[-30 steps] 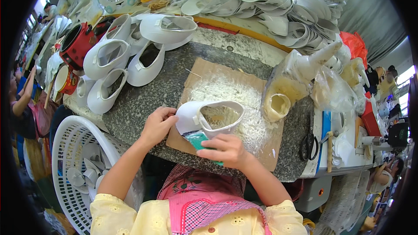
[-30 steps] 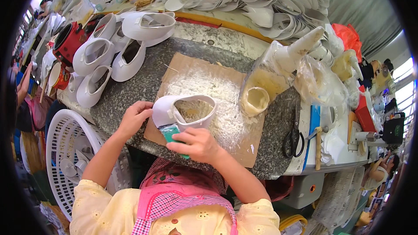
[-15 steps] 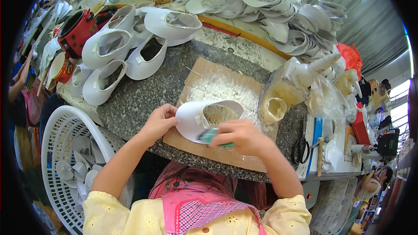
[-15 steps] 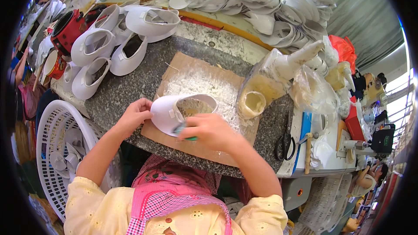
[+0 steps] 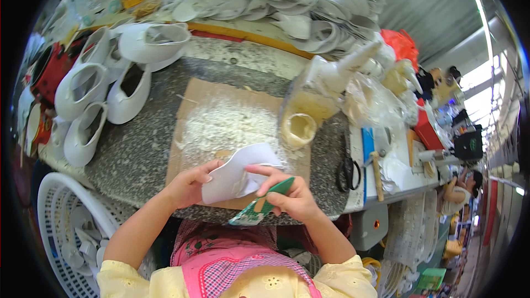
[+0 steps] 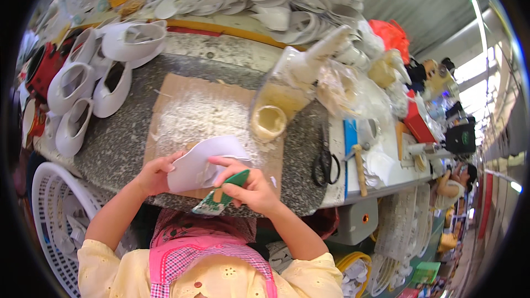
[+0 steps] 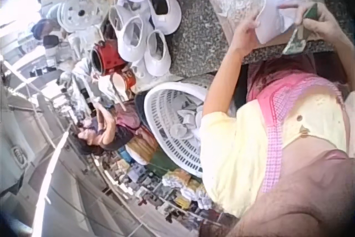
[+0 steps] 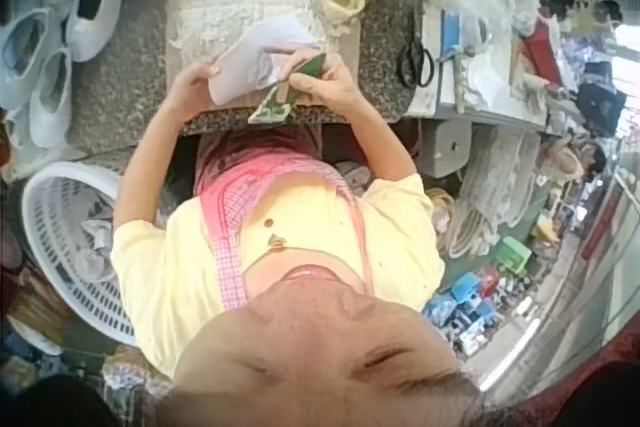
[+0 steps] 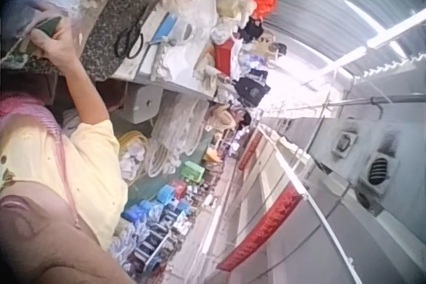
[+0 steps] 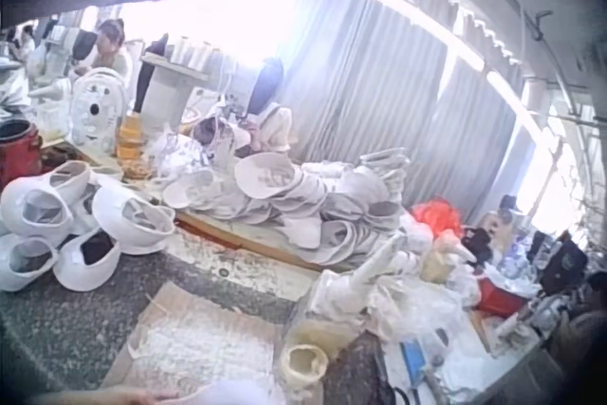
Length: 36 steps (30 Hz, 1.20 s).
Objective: The person takes shoe uppers from a basket, applies glue along their inner surfaces using a brush, and sets them on the workbench.
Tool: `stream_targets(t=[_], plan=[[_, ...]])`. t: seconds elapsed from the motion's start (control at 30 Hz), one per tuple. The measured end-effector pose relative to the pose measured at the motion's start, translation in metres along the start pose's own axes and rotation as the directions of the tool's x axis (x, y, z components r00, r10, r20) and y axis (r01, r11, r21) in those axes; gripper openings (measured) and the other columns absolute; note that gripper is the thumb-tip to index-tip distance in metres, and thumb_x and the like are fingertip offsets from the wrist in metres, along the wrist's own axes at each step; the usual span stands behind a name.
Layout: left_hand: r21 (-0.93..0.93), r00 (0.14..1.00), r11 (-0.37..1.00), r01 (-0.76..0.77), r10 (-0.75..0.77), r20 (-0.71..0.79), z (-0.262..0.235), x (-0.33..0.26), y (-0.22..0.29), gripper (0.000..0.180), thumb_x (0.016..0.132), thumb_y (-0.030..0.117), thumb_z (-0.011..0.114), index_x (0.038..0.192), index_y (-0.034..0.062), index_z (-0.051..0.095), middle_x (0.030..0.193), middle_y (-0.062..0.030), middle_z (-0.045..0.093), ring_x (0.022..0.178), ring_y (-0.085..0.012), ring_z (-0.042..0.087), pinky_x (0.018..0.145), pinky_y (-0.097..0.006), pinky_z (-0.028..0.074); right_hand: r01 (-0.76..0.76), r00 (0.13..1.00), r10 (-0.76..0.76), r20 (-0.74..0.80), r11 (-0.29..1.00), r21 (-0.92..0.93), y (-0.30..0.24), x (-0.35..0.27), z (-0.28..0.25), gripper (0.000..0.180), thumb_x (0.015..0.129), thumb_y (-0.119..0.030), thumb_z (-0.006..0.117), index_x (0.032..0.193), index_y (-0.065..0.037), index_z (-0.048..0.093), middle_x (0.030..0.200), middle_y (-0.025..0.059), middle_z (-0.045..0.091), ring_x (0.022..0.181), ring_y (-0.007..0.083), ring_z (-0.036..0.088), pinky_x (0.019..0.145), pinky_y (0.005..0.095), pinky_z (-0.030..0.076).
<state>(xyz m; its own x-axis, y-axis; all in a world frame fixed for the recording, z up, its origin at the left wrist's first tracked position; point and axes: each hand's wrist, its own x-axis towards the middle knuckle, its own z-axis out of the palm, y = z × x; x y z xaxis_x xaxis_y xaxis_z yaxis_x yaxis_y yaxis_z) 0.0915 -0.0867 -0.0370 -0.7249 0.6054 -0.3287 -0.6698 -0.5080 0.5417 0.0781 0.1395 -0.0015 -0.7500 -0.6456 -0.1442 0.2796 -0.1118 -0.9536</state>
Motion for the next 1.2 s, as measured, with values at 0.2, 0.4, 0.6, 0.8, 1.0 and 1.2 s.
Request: stream_targets(t=[0.2, 0.4, 0.6, 0.8, 1.0, 1.2], plan=[[0.113, 0.994, 0.99, -0.081, 0.088, -0.058, -0.006, 0.005, 0.002, 0.055, 0.06, 0.025, 0.049, 0.111, 0.0088, 0.036, 0.104, -0.0072, 0.045, 0.094, -0.0188, 0.045, 0.082, -0.032, 0.036, 0.134, 0.99, -0.136, -0.042, 0.989, -0.067, -0.036, -0.027, -0.025, 0.011, 0.073, 0.0, 0.05, 0.082, 0.0, 0.056, 0.102, 0.0198, 0.052, 0.065, 0.0102, 0.057, 0.04, 0.0138, 0.038], [0.309, 0.994, 0.945, -0.107, 0.105, 0.024, 0.019, 0.013, 0.017, 0.081, 0.05, 0.022, 0.049, 0.126, 0.0091, 0.023, 0.113, -0.0108, 0.038, 0.091, -0.0176, 0.043, 0.083, -0.029, 0.034, 0.442, 0.859, -0.462, -0.221, 0.887, -0.135, -0.057, -0.034, -0.056, 0.015, 0.075, -0.01, 0.054, 0.082, 0.004, 0.055, 0.086, 0.0175, 0.055, 0.057, 0.0101, 0.054, 0.039, 0.0136, 0.037], [0.595, 0.983, 0.802, 0.053, -0.148, 0.111, 0.007, 0.027, 0.02, 0.08, 0.041, 0.022, 0.048, 0.118, 0.0031, 0.039, 0.105, -0.0085, 0.045, 0.088, -0.0177, 0.043, 0.083, -0.026, 0.032, 0.424, 0.732, -0.53, -0.427, 0.846, -0.324, -0.062, -0.031, -0.075, 0.012, 0.076, -0.007, 0.053, 0.08, 0.004, 0.054, 0.079, 0.0145, 0.057, 0.055, 0.0086, 0.053, 0.039, 0.0137, 0.036], [0.88, 0.962, 0.405, -0.25, 0.208, 0.177, 0.016, 0.012, 0.026, 0.037, 0.061, 0.017, 0.043, 0.095, 0.0019, 0.049, 0.093, -0.0019, 0.047, 0.085, -0.0114, 0.04, 0.077, -0.023, 0.03, 0.153, 0.565, -0.796, -0.218, 0.36, -0.92, -0.011, 0.035, -0.085, 0.013, 0.073, -0.004, 0.055, 0.086, -0.005, 0.057, 0.077, 0.0079, 0.06, 0.057, 0.0165, 0.057, 0.049, 0.0274, 0.043], [0.674, 0.888, 0.723, -0.152, 0.399, -0.227, 0.027, -0.017, 0.029, 0.025, 0.071, 0.001, 0.038, 0.094, -0.0005, 0.048, 0.084, -0.0013, 0.051, 0.076, -0.0065, 0.046, 0.069, -0.019, 0.036, 0.241, 0.555, -0.799, -0.231, 0.42, -0.875, -0.036, 0.0, -0.086, 0.011, 0.074, 0.003, 0.053, 0.083, -0.001, 0.058, 0.07, 0.0056, 0.059, 0.056, 0.009, 0.052, 0.049, 0.0182, 0.039], [0.659, 0.424, 0.449, -0.604, 0.881, -0.211, 0.057, -0.031, 0.051, 0.019, 0.078, 0.002, 0.04, 0.093, -0.002, 0.051, 0.082, -0.0052, 0.056, 0.073, -0.0081, 0.052, 0.063, -0.019, 0.04, 0.227, 0.469, -0.628, -0.621, 0.765, -0.603, -0.021, -0.036, -0.099, 0.008, 0.074, -0.005, 0.057, 0.08, 0.0, 0.059, 0.071, 0.005, 0.057, 0.054, 0.0082, 0.05, 0.045, 0.0174, 0.038]])
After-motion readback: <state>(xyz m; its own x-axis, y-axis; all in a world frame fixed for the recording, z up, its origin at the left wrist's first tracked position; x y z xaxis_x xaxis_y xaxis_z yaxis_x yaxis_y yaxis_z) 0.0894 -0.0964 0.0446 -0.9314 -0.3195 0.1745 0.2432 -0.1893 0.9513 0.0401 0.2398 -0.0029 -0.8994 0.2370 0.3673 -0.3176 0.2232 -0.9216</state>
